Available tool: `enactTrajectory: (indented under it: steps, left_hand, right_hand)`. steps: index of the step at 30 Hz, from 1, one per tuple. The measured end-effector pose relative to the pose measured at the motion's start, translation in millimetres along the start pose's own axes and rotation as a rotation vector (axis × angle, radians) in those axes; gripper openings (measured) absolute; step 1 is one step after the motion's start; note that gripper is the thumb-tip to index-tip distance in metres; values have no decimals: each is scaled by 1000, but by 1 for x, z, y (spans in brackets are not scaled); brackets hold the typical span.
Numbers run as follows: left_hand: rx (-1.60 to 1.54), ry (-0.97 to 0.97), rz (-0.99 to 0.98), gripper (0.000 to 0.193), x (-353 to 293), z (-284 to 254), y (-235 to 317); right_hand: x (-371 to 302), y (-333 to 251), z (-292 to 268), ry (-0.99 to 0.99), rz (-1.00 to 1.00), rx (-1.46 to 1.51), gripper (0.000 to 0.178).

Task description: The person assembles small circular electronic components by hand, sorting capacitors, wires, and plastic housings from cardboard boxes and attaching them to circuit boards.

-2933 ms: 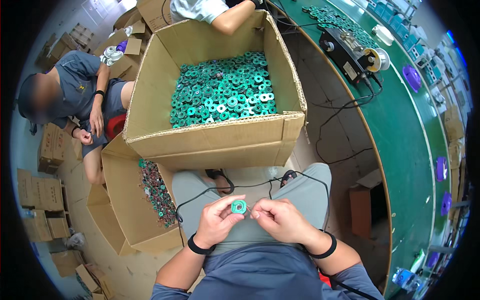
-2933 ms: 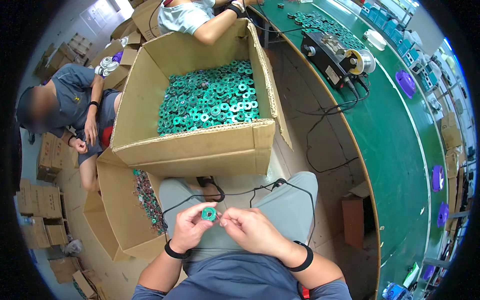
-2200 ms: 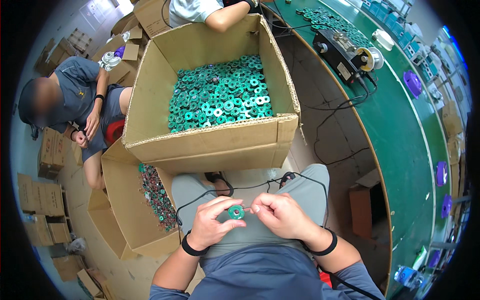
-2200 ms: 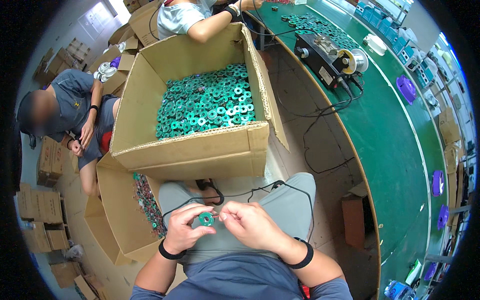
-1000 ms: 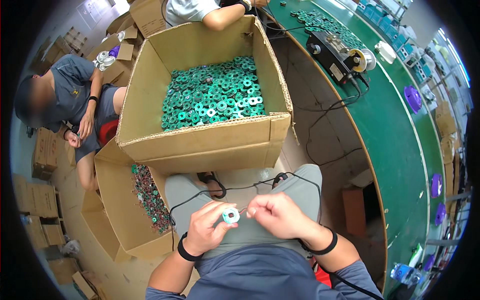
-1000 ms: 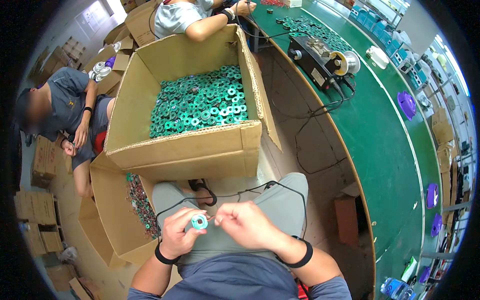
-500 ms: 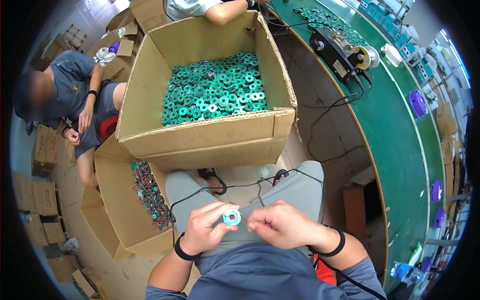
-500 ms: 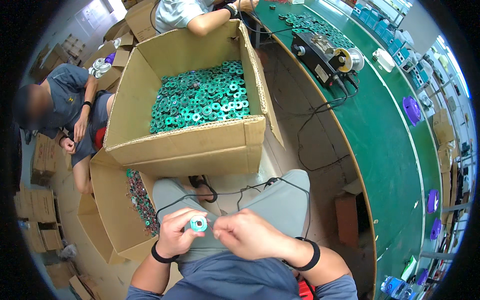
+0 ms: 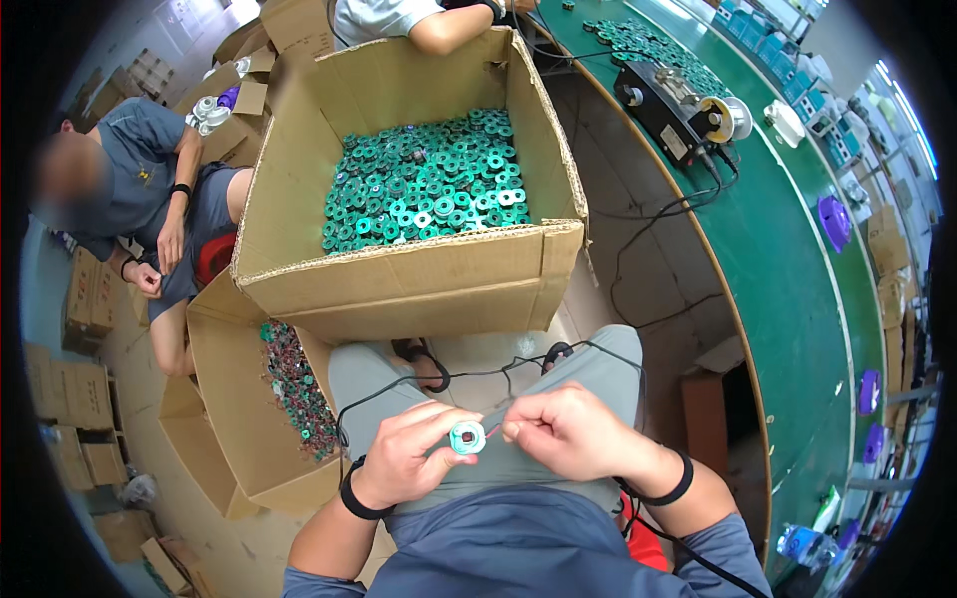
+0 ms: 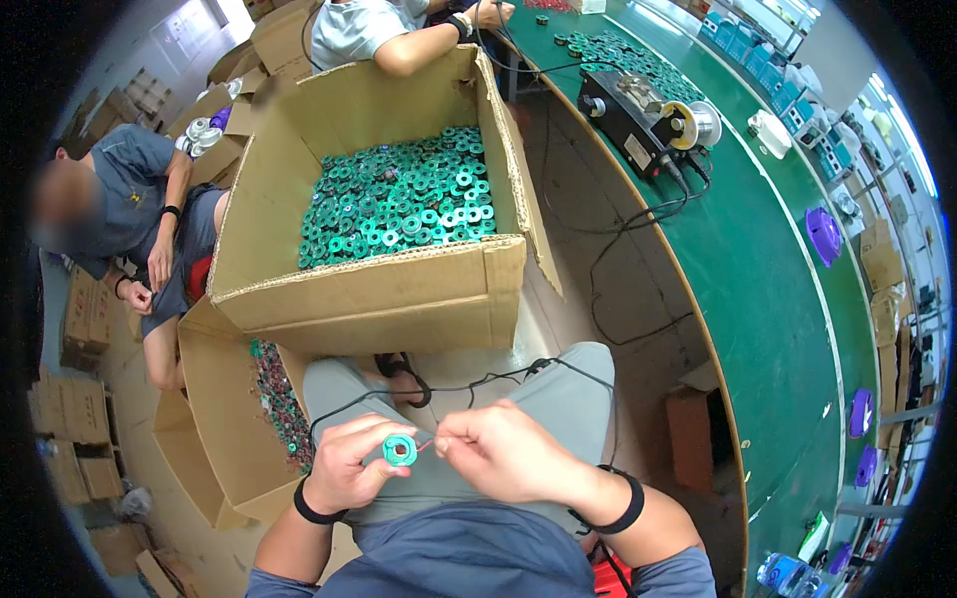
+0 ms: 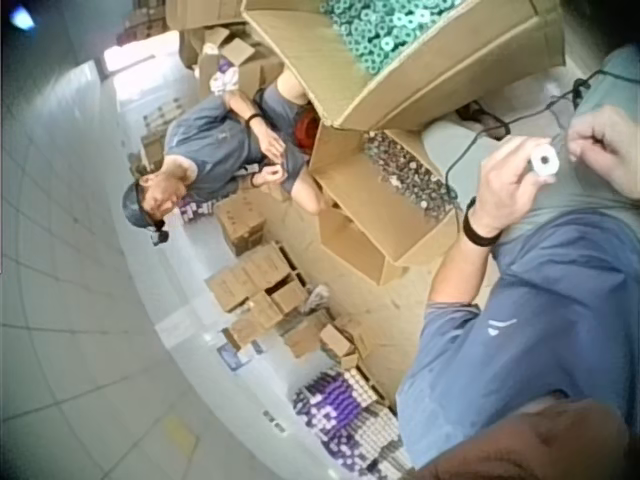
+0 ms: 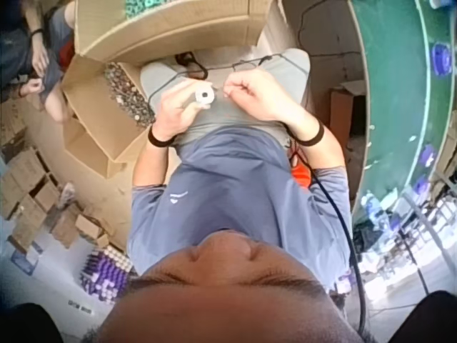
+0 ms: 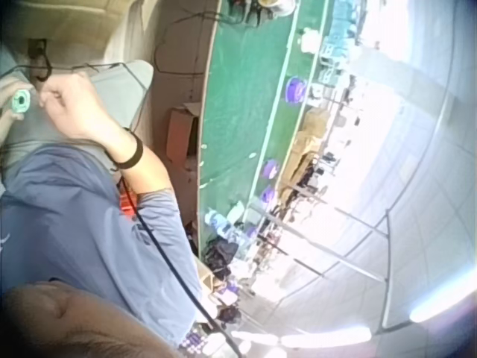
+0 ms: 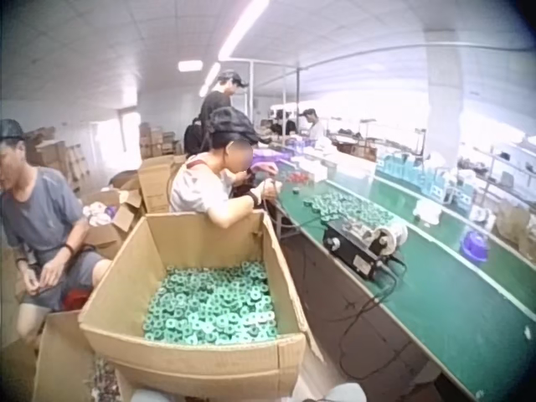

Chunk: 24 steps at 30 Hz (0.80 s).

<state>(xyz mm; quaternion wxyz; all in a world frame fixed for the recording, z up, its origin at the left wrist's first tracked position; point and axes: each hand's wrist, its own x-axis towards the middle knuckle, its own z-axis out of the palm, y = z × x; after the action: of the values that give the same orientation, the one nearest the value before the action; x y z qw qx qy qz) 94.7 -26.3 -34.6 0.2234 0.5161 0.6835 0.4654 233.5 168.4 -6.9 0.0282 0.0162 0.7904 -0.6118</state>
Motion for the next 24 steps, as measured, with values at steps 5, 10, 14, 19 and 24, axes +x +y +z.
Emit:
enactTrajectory:
  steps: [5,10,14,19,24]
  left_hand:
    - [-32,1,-6,36,2,3,0]
    - [67,98,-48,32,10,-5,9]
    - [-9,436,9,42,13,-24,-4]
    - [-59,631,19,50,58,-61,-33]
    - [-13,614,-13,36,110,-85,-75]
  right_hand:
    - [-1,8,-5,-55,43,-53,10]
    - [-17,-5,-31,-38,127,-141,32]
    - [-46,-23,-78,286,-7,-293,35]
    - [-84,-60,-167,666,138,-341,27]
    - [-119,-22,-320,942,449,-666,31]
